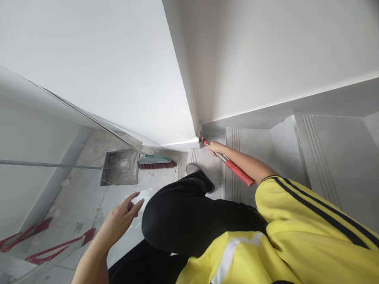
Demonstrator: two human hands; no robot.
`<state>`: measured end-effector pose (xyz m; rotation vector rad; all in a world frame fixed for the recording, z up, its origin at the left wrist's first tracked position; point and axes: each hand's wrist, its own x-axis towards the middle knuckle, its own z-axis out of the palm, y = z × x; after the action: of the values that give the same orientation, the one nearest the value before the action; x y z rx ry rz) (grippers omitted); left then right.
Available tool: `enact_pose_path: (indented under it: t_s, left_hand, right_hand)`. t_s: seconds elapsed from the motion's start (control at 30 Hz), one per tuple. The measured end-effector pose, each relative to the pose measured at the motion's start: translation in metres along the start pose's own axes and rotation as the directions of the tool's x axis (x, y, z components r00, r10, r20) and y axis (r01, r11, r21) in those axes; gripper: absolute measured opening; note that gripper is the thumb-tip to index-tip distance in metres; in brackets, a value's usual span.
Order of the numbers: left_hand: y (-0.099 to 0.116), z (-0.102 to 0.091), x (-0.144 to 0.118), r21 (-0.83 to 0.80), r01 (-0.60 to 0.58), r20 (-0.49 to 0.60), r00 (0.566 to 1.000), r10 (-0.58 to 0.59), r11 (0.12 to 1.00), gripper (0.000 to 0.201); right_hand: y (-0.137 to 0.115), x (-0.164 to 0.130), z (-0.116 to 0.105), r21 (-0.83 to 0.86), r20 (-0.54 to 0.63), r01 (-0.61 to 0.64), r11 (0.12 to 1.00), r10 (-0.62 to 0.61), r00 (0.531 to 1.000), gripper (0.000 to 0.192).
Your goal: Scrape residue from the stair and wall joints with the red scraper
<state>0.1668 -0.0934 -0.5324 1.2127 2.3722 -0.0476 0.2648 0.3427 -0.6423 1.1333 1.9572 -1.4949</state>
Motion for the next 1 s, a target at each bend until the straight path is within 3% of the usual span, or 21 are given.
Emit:
enact_pose_path:
  t_s: [0.13,0.3,0.47,0.67,0.8,0.9,1.0]
  left_hand:
    - [0.003,0.000,0.003,0.047,-0.024,0.002,1.000,0.024,0.999,0.047]
    - [0.013,-0.008,0.011,0.127,-0.086,0.045,0.996,0.081,0.988,0.053]
    - [0.014,-0.008,0.014,0.204,-0.097,0.080,0.993,0.082,0.974,0.057]
    - [0.013,-0.010,0.014,0.202,-0.112,0.101,0.991,0.093,0.973,0.056]
    - [0.007,-0.007,0.013,0.197,-0.101,0.089,0.992,0.085,0.975,0.055]
    - [0.002,0.000,0.014,0.126,-0.079,0.095,0.993,0.067,0.989,0.050]
    - [-0.001,0.004,0.014,0.028,-0.052,0.078,0.996,0.050,0.998,0.047]
  right_hand:
    - [0.008,-0.004,0.004,-0.049,0.000,0.047,0.998,-0.047,0.999,0.015]
    - [0.005,-0.008,0.000,-0.027,-0.049,-0.011,1.000,0.010,0.999,0.013]
    - [0.009,-0.013,0.009,-0.022,0.025,0.051,0.998,-0.051,0.998,0.012]
    - [0.016,0.001,0.009,-0.161,-0.076,-0.012,0.987,0.000,0.997,0.015]
    - [0.014,0.002,0.017,-0.230,-0.043,0.014,0.973,-0.025,0.999,0.018]
    - [0.021,-0.008,0.022,-0.221,0.014,0.030,0.975,-0.027,1.000,0.020]
    - [0.028,-0.010,0.016,-0.100,-0.036,-0.045,0.994,0.042,0.998,0.017]
